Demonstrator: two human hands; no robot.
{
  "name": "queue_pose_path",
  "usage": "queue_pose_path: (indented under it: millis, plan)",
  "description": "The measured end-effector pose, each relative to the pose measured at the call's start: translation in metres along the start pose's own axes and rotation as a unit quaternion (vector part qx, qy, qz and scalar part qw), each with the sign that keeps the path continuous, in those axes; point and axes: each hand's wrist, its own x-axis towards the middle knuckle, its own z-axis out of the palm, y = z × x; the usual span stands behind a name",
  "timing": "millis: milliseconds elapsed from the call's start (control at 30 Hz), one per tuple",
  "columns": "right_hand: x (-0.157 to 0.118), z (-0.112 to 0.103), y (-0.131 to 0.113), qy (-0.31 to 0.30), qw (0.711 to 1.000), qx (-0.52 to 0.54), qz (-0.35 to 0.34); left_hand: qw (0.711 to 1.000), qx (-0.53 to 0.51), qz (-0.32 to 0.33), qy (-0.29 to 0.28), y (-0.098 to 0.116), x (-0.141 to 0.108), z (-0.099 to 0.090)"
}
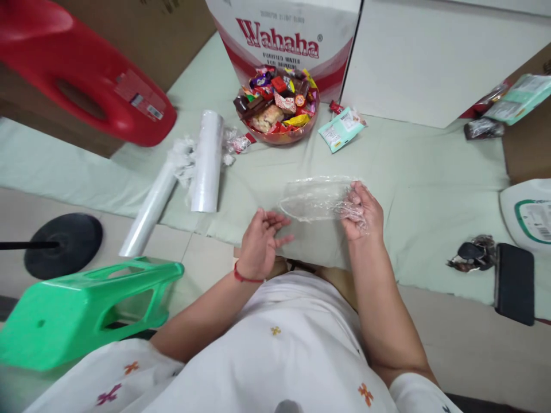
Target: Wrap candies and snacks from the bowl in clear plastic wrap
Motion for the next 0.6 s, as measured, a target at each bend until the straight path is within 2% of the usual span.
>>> queue_pose_path:
  millis: [67,133,267,400,500,600]
  plan:
    - [0.001,0.0,0.004,0.021,1.0,0.015,-0.003,0.996,-0.008,-0.064,-0.065,-0.006,-0.015,-0.002]
    - [-0.001,0.001,0.01,0.039,0.999,0.023,-0.003,0.986,-0.034,-0.1,-0.131,-0.007,-0.018,0.002]
    - [-0.009,0.002,0.024,0.065,0.997,0.0,-0.029,0.969,-0.075,-0.13,-0.197,-0.001,0.004,0.021]
    - [-0.013,-0.007,0.026,0.082,0.991,-0.073,-0.074,0.976,0.0,-0.15,-0.159,0.0,0.026,0.028]
    - [-0.014,-0.017,0.021,0.129,0.974,-0.144,-0.115,0.979,0.054,-0.135,-0.139,-0.002,0.026,0.019]
    - [-0.013,-0.022,0.017,0.16,0.945,-0.238,-0.155,0.978,0.102,-0.119,-0.139,-0.001,0.02,0.007]
